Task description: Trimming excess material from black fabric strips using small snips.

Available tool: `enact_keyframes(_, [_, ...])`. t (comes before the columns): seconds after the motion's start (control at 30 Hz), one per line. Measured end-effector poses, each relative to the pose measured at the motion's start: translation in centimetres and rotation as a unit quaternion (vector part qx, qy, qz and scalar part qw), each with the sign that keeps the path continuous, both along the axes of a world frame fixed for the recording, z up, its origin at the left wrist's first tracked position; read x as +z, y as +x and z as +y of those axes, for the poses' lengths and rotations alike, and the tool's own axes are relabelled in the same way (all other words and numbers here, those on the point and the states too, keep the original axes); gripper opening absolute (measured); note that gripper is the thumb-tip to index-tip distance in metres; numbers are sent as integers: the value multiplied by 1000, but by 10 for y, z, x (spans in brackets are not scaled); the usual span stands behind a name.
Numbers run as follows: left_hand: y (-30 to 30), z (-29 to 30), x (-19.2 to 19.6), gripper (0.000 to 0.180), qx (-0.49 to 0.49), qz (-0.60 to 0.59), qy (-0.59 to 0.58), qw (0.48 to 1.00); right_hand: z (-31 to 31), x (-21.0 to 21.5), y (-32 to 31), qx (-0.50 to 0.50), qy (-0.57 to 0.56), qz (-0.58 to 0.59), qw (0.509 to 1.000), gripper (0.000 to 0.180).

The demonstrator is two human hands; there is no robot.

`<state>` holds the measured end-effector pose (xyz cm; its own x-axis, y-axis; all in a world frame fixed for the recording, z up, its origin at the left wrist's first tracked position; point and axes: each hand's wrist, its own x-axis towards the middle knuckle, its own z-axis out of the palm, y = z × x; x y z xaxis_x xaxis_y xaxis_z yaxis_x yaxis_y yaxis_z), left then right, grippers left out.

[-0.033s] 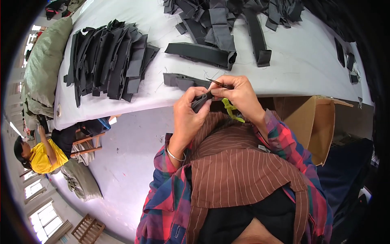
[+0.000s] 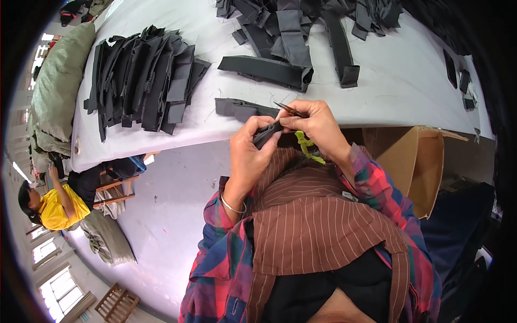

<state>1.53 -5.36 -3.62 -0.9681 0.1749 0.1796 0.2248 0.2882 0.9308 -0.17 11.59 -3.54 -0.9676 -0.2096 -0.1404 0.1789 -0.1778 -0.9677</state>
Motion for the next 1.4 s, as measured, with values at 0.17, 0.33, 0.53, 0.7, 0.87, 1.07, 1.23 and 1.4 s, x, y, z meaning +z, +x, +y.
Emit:
enact_keyframes(0.17, [5,-2,-9,17,1,-71,95,993,1,-2,2,28,-67,-133,988,7])
enact_keyframes(0.33, [6,-1,-5,18,-7,-46,108,993,3,6,1,15,-67,-142,987,9])
enact_keyframes(0.53, [6,2,-7,21,38,55,57,996,8,22,-1,-65,-45,-123,989,10])
enact_keyframes(0.7, [6,5,-12,23,79,133,59,986,11,25,4,-130,96,101,982,26])
enact_keyframes(0.87, [8,7,-13,28,68,158,74,982,16,34,21,-103,243,162,951,23])
enact_keyframes(1.07, [10,10,-9,27,79,167,75,980,15,32,25,-100,375,275,880,15])
enact_keyframes(1.23, [9,12,-10,27,72,194,58,977,12,30,26,-89,350,276,891,14])
enact_keyframes(1.4, [10,11,-10,27,70,216,51,972,11,25,28,-93,326,256,905,15])
